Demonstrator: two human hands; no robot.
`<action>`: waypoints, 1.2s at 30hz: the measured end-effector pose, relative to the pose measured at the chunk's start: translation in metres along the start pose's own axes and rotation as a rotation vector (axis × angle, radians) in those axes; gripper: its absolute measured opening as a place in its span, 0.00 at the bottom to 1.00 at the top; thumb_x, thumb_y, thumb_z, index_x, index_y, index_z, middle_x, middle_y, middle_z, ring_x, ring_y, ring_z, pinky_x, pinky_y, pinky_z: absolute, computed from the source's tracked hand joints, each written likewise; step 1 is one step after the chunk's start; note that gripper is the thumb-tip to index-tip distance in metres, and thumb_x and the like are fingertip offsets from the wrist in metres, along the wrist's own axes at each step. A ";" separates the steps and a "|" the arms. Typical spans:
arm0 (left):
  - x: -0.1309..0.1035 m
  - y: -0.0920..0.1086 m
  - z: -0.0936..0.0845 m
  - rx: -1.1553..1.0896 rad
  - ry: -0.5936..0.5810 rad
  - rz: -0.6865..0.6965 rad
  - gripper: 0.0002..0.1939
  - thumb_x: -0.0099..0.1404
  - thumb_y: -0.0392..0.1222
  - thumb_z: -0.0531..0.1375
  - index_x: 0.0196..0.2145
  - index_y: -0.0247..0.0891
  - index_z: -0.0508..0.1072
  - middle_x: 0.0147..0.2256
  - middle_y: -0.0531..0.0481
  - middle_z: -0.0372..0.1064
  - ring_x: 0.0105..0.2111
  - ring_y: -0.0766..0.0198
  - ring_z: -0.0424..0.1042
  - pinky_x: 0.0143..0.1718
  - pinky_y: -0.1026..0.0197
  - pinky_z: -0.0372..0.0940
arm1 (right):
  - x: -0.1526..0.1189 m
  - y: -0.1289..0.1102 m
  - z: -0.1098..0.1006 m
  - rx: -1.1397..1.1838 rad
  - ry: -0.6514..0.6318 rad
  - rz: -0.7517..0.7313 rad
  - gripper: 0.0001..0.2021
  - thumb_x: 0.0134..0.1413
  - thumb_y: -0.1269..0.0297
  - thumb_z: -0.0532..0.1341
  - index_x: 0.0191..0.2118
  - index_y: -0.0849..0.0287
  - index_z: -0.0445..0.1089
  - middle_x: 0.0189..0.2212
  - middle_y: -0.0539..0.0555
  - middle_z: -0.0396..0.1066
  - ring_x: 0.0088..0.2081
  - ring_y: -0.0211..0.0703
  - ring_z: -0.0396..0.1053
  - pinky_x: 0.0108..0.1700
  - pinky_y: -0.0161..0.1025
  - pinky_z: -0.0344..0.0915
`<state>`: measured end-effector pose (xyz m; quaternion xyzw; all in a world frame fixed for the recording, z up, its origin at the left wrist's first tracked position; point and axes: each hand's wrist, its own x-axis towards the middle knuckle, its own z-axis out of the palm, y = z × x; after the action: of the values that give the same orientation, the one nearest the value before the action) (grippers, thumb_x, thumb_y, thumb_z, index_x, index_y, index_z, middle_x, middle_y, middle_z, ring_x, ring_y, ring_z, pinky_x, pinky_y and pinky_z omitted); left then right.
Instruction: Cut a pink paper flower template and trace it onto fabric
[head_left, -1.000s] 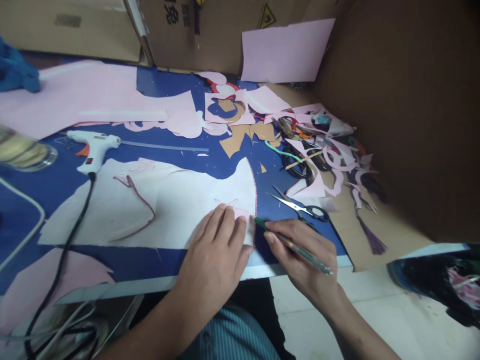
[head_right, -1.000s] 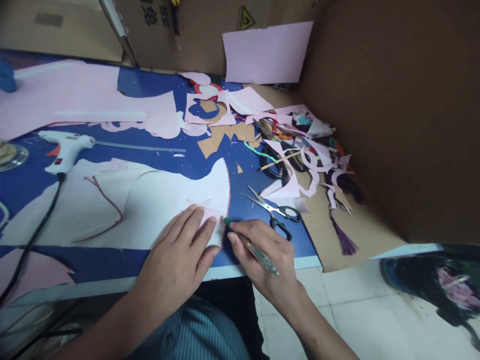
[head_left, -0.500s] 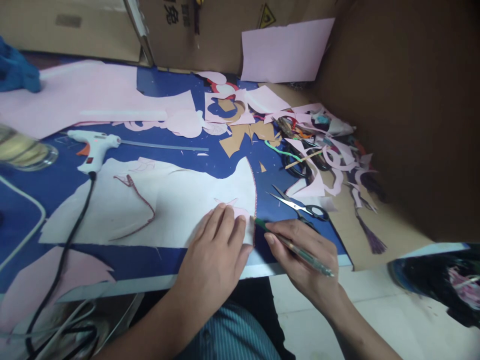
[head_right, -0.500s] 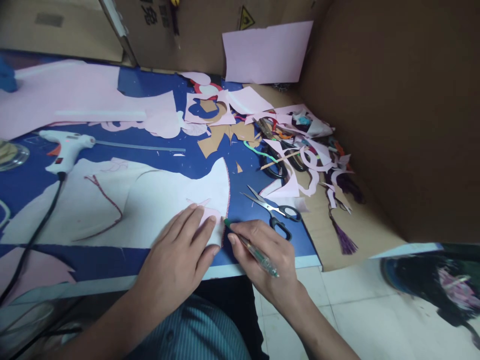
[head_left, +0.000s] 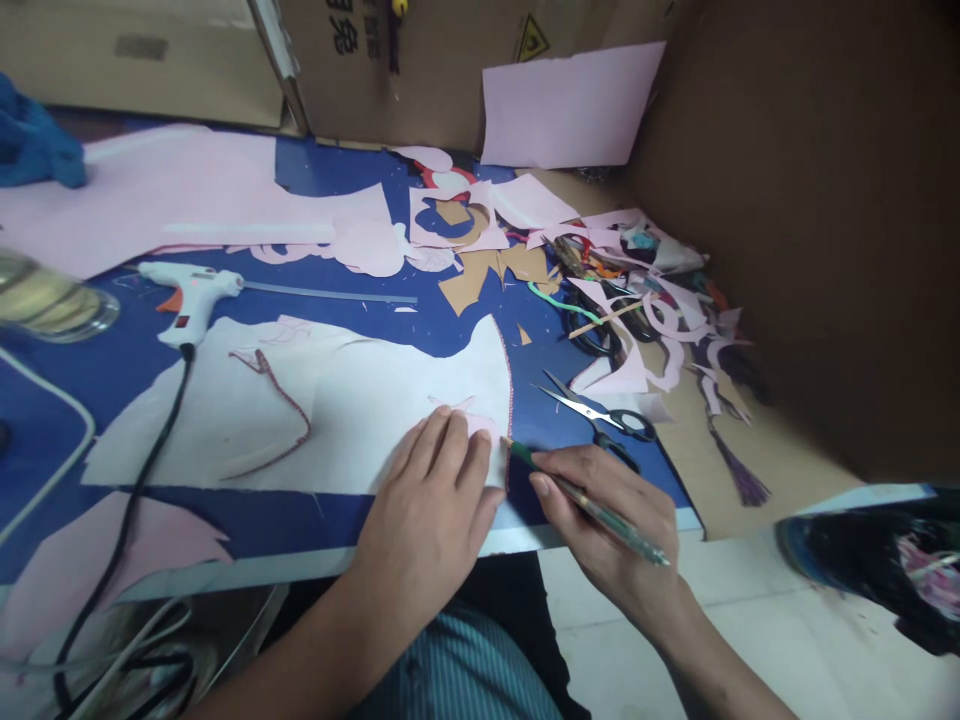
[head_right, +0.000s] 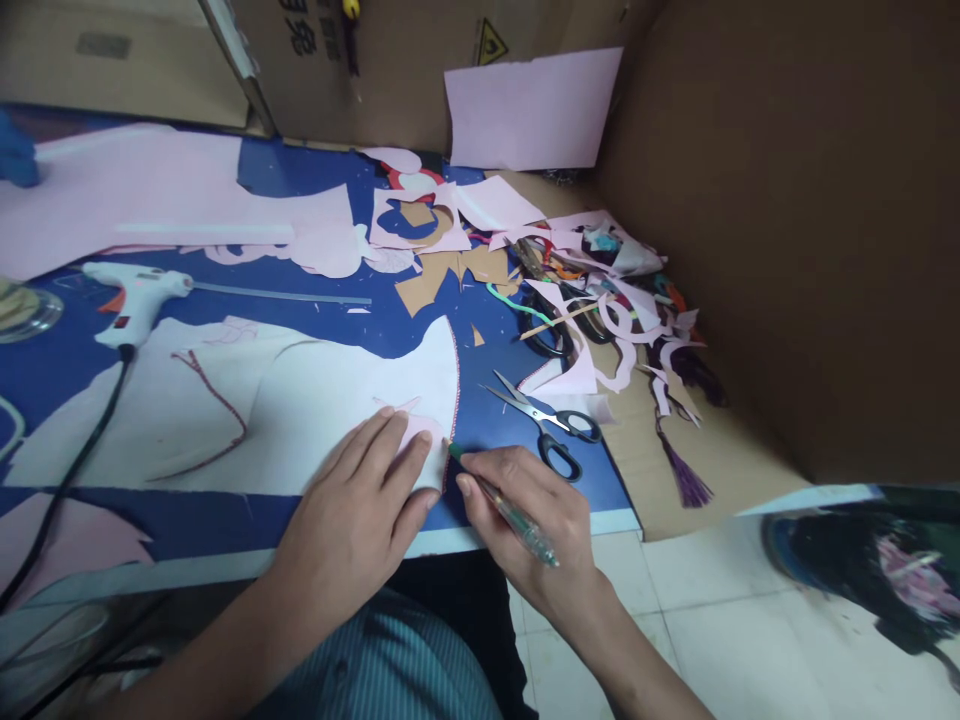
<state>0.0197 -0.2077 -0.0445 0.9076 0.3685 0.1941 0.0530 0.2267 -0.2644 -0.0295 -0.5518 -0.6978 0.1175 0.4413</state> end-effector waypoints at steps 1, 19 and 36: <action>0.000 0.000 0.000 -0.002 0.002 0.001 0.21 0.81 0.46 0.57 0.63 0.30 0.73 0.64 0.28 0.72 0.67 0.35 0.70 0.66 0.34 0.71 | 0.000 0.000 0.000 -0.003 0.005 0.003 0.12 0.68 0.76 0.68 0.52 0.53 0.80 0.40 0.55 0.83 0.38 0.46 0.82 0.41 0.42 0.80; 0.000 -0.001 0.000 0.003 0.000 0.006 0.22 0.80 0.46 0.58 0.64 0.31 0.73 0.64 0.28 0.72 0.68 0.35 0.69 0.67 0.34 0.70 | 0.002 0.000 0.003 -0.010 0.011 -0.008 0.11 0.69 0.74 0.68 0.52 0.52 0.80 0.41 0.55 0.84 0.38 0.47 0.82 0.41 0.42 0.80; -0.001 -0.001 0.002 0.007 0.011 0.010 0.23 0.81 0.45 0.57 0.66 0.29 0.71 0.64 0.28 0.71 0.68 0.34 0.68 0.67 0.34 0.70 | 0.002 0.003 0.003 -0.003 0.013 -0.021 0.13 0.68 0.76 0.69 0.53 0.54 0.78 0.43 0.54 0.83 0.41 0.44 0.82 0.45 0.40 0.78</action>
<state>0.0190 -0.2080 -0.0465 0.9085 0.3648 0.1982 0.0470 0.2264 -0.2607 -0.0321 -0.5457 -0.7010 0.1081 0.4463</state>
